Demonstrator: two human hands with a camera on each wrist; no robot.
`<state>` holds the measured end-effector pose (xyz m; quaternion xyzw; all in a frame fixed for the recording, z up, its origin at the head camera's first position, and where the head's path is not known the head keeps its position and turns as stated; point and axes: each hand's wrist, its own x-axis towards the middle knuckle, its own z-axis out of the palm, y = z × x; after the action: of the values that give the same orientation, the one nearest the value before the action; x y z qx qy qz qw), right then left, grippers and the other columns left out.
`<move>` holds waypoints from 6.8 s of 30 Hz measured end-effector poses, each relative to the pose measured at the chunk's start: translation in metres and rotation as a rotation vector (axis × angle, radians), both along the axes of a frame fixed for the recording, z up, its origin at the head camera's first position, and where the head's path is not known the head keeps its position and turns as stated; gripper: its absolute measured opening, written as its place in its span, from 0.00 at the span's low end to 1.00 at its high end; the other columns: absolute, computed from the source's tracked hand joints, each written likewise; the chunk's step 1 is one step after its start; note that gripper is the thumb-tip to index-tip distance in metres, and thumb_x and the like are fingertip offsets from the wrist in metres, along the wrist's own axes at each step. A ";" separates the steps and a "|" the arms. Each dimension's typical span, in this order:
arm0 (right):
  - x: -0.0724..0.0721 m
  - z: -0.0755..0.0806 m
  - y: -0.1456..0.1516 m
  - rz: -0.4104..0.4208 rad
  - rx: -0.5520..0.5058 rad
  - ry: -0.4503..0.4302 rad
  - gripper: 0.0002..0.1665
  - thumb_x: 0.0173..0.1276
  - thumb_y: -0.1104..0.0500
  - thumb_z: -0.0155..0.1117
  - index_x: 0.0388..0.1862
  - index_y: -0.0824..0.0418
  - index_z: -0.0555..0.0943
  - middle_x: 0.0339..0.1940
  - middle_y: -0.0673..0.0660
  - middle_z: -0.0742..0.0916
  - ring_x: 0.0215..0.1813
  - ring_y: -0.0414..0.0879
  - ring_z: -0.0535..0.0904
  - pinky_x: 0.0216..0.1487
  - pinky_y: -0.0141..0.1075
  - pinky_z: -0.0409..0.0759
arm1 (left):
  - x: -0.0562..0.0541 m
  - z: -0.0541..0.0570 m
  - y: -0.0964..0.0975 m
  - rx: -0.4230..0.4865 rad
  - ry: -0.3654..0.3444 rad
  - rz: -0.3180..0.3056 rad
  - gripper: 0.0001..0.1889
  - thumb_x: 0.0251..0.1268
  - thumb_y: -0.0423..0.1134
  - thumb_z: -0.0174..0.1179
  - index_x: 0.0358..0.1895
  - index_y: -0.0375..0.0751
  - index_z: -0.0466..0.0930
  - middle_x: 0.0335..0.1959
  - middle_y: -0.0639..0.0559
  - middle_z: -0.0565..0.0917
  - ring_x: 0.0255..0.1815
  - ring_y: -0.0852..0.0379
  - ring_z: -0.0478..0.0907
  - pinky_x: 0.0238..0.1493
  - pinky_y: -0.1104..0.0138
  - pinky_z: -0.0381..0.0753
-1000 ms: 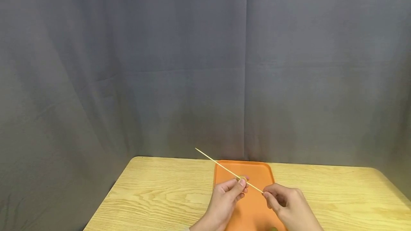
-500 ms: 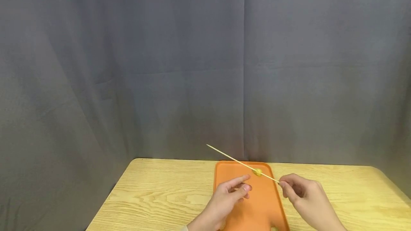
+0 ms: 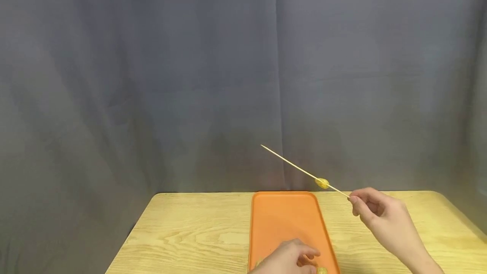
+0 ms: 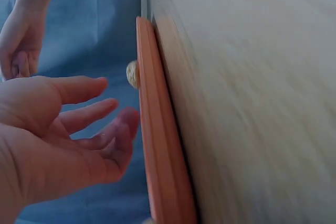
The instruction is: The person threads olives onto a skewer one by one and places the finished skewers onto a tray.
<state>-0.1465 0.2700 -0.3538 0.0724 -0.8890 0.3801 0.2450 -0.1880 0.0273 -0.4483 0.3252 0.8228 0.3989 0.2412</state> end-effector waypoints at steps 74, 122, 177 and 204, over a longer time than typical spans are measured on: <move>0.020 0.009 0.075 0.136 0.045 -0.092 0.07 0.73 0.63 0.62 0.47 0.58 0.84 0.30 0.42 0.85 0.30 0.35 0.79 0.28 0.28 0.76 | -0.064 0.086 -0.065 1.132 -0.464 0.384 0.16 0.73 0.32 0.58 0.60 0.41 0.73 0.45 0.56 0.83 0.43 0.63 0.80 0.42 0.78 0.77; 0.020 -0.004 0.051 0.177 0.101 0.055 0.11 0.69 0.66 0.66 0.42 0.50 0.85 0.33 0.39 0.86 0.29 0.33 0.79 0.31 0.22 0.74 | -0.060 0.083 -0.048 1.215 -0.476 0.398 0.25 0.69 0.32 0.62 0.68 0.34 0.72 0.53 0.49 0.84 0.53 0.58 0.85 0.64 0.66 0.78; 0.001 -0.051 0.006 0.679 -0.163 -0.171 0.14 0.74 0.70 0.53 0.32 0.55 0.80 0.13 0.57 0.70 0.18 0.25 0.61 0.12 0.25 0.63 | -0.056 0.093 -0.038 1.297 -0.352 0.303 0.23 0.71 0.32 0.60 0.67 0.35 0.71 0.56 0.49 0.85 0.58 0.53 0.84 0.69 0.62 0.74; 0.009 -0.049 -0.009 0.364 -0.184 -0.085 0.16 0.69 0.70 0.60 0.24 0.54 0.78 0.08 0.53 0.69 0.15 0.23 0.58 0.09 0.27 0.62 | -0.052 0.096 -0.022 1.318 -0.232 0.223 0.19 0.69 0.27 0.60 0.62 0.36 0.78 0.53 0.48 0.87 0.53 0.52 0.86 0.69 0.56 0.74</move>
<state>-0.1376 0.2610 -0.4030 0.1929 -0.8322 0.5006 0.1402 -0.2398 0.0055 -0.3528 0.2726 0.4051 0.8719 0.0367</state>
